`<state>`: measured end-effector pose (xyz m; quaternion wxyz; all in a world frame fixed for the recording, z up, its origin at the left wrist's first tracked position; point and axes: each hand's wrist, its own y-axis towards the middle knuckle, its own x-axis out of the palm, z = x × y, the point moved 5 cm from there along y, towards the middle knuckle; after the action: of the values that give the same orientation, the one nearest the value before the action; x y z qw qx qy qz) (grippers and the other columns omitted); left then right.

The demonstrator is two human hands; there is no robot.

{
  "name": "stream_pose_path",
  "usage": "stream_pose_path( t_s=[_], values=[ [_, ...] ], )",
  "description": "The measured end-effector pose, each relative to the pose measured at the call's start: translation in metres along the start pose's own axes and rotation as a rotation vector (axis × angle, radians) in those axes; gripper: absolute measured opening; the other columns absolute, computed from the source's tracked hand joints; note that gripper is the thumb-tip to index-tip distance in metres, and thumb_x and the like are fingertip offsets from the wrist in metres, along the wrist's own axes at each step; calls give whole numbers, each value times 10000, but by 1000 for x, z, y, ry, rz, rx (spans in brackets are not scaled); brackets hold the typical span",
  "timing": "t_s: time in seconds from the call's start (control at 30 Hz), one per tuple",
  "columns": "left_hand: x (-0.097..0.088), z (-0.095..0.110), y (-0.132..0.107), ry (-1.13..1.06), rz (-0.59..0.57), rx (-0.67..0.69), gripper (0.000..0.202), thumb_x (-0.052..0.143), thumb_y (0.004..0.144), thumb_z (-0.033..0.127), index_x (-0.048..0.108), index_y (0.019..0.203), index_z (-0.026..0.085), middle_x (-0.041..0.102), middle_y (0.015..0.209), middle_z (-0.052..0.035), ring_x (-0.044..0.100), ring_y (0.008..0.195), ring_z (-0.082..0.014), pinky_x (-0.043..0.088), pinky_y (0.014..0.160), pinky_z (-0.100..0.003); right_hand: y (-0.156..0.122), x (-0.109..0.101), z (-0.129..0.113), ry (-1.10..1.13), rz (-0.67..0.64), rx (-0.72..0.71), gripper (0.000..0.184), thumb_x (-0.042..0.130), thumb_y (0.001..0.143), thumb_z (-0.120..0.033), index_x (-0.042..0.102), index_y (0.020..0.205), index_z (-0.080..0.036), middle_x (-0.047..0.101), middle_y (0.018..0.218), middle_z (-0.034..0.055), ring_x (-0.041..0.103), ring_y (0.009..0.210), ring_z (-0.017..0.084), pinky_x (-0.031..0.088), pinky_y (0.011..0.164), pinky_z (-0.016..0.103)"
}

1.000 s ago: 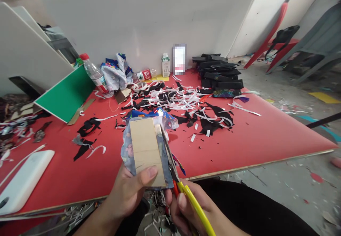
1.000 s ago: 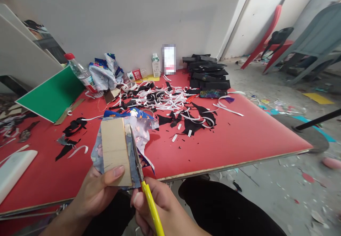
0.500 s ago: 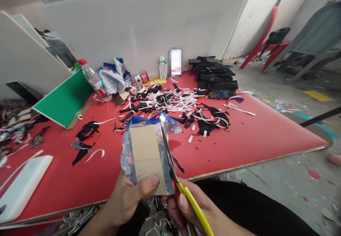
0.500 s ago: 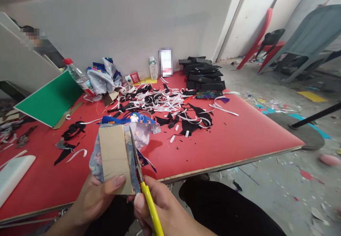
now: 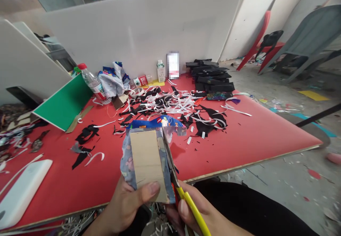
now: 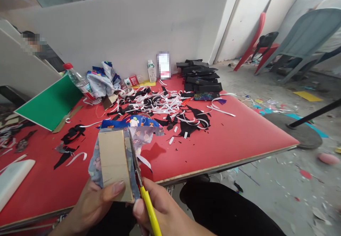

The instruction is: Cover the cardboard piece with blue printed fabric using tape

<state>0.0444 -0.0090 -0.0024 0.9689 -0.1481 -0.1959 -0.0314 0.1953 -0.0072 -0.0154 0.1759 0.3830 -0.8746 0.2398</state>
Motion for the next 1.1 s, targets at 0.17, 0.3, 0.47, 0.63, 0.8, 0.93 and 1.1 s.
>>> stream_pose_path(
  t_s=[0.17, 0.3, 0.47, 0.63, 0.8, 0.93, 1.1],
  values=[
    [5, -1, -2, 54, -106, -13, 248, 790, 898, 385, 832, 1117, 276, 835, 1029, -83, 792, 995, -328, 618, 945, -457, 2, -2, -5, 6, 20, -58, 766, 640, 813, -853, 649, 1270, -237, 563, 820, 14, 540, 764, 186, 494, 774, 337],
    [4, -3, 2, 103, -248, 45, 445, 865, 832, 350, 755, 1252, 249, 801, 1200, -124, 768, 1094, -334, 602, 992, -456, 2, -9, -19, -129, 101, -156, 772, 682, 773, -853, 700, 1214, -220, 648, 1010, 85, 569, 912, 238, 525, 881, 390],
    [-14, 28, 19, -51, -7, 304, 536, 943, 726, 384, 714, 1190, 249, 823, 998, -74, 801, 931, -290, 659, 836, -390, 1, -14, -26, -229, 120, -133, 766, 693, 736, -878, 739, 1103, -207, 566, 809, 11, 471, 734, 158, 504, 736, 290],
    [-31, 59, 34, 38, 247, 388, 630, 955, 706, 245, 652, 1256, 299, 797, 966, 10, 766, 795, -167, 647, 701, -258, 9, -19, -23, -214, 118, -57, 701, 674, 819, -822, 710, 1118, -189, 542, 719, -24, 430, 632, 116, 406, 596, 228],
    [-40, 74, 38, 315, 227, 449, 370, 916, 767, 265, 741, 1093, 254, 762, 845, 20, 721, 700, -130, 621, 661, -219, 17, -26, -23, -208, 122, -50, 597, 744, 808, -754, 678, 954, -179, 582, 684, -29, 453, 556, 90, 355, 514, 214],
    [-38, 95, 30, 627, 284, 627, 249, 857, 813, 223, 792, 1050, 265, 776, 885, 17, 712, 707, -116, 578, 616, -175, 18, -29, -21, -195, 188, -54, 531, 858, 748, -651, 675, 922, -183, 541, 678, -52, 442, 533, 76, 356, 493, 208],
    [-28, 103, 24, 887, 232, 768, 227, 739, 843, 94, 829, 968, 260, 793, 824, 30, 710, 671, -107, 560, 614, -170, 16, -32, -20, -240, 199, -44, 506, 868, 747, -624, 667, 873, -178, 506, 690, -55, 405, 534, 67, 388, 499, 209]
  ],
)
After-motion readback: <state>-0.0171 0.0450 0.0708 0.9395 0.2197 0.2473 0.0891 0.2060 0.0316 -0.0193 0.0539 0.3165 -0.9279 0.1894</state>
